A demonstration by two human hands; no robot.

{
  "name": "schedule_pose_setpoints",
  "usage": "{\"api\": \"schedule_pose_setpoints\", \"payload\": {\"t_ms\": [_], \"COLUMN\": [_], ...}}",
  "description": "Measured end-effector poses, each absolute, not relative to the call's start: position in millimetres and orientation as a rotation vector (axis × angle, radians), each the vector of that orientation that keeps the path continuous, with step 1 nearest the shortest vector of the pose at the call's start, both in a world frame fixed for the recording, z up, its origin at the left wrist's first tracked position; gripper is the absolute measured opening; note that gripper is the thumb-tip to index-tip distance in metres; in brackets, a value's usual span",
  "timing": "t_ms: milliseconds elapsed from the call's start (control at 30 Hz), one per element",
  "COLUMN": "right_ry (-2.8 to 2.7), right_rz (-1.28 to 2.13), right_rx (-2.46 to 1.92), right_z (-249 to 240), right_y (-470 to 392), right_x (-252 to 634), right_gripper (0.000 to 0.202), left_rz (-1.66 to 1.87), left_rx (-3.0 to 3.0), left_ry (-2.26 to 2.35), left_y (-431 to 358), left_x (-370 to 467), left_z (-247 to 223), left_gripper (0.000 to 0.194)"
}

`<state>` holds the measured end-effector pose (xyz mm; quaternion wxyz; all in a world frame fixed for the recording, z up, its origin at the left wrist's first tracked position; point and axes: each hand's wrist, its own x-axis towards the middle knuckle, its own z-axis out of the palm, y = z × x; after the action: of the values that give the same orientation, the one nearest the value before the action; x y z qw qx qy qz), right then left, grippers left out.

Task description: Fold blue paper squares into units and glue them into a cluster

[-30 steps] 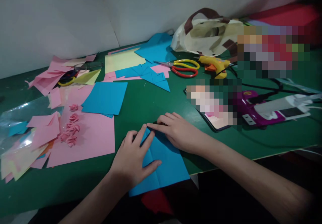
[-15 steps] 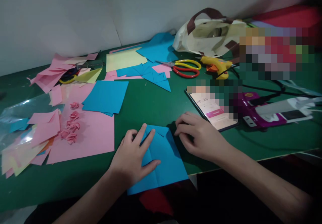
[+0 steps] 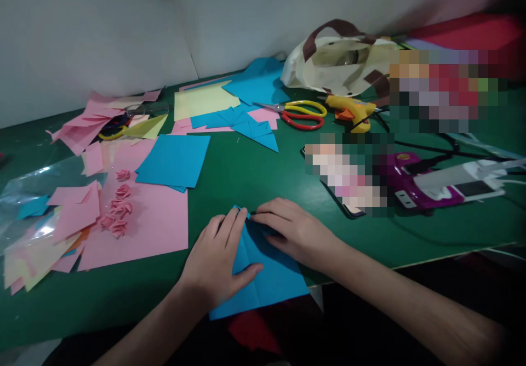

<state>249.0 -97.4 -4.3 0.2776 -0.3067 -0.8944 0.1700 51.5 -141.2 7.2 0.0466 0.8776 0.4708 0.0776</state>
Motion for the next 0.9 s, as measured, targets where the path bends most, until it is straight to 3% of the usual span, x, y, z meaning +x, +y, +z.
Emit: {"api": "schedule_pose_setpoints", "payload": {"t_ms": [167,433,633,700,833,900], "right_ry": [-2.547,-2.457,-2.261,-2.263,-2.311,-2.35], "right_rz": [0.333,0.311,-0.067,0.049,0.35,0.448], "right_rx": [-0.594,-0.742,-0.973,-1.071,-1.254,-1.268], "right_z": [-2,6,16,17,14,12], "right_y": [-96,-107,-106,-106,-106,-104], "right_x": [253,262,268,265,252,246], "right_gripper": [0.029,0.022,0.028,0.031,0.054,0.052], "left_rz": [0.213,0.148,0.092,0.095,0.154,0.222], "left_rx": [2.7,2.708,2.611,2.584,2.602,2.629], "left_ry": [1.476,1.485,1.7,1.75,1.83,1.833], "left_y": [-143,-144,-138,-138,-144,-147], "left_x": [52,52,52,52,54,55], "left_z": [7,9,11,12,9,6], "left_gripper": [0.072,0.074,0.1,0.103,0.094,0.086]}}
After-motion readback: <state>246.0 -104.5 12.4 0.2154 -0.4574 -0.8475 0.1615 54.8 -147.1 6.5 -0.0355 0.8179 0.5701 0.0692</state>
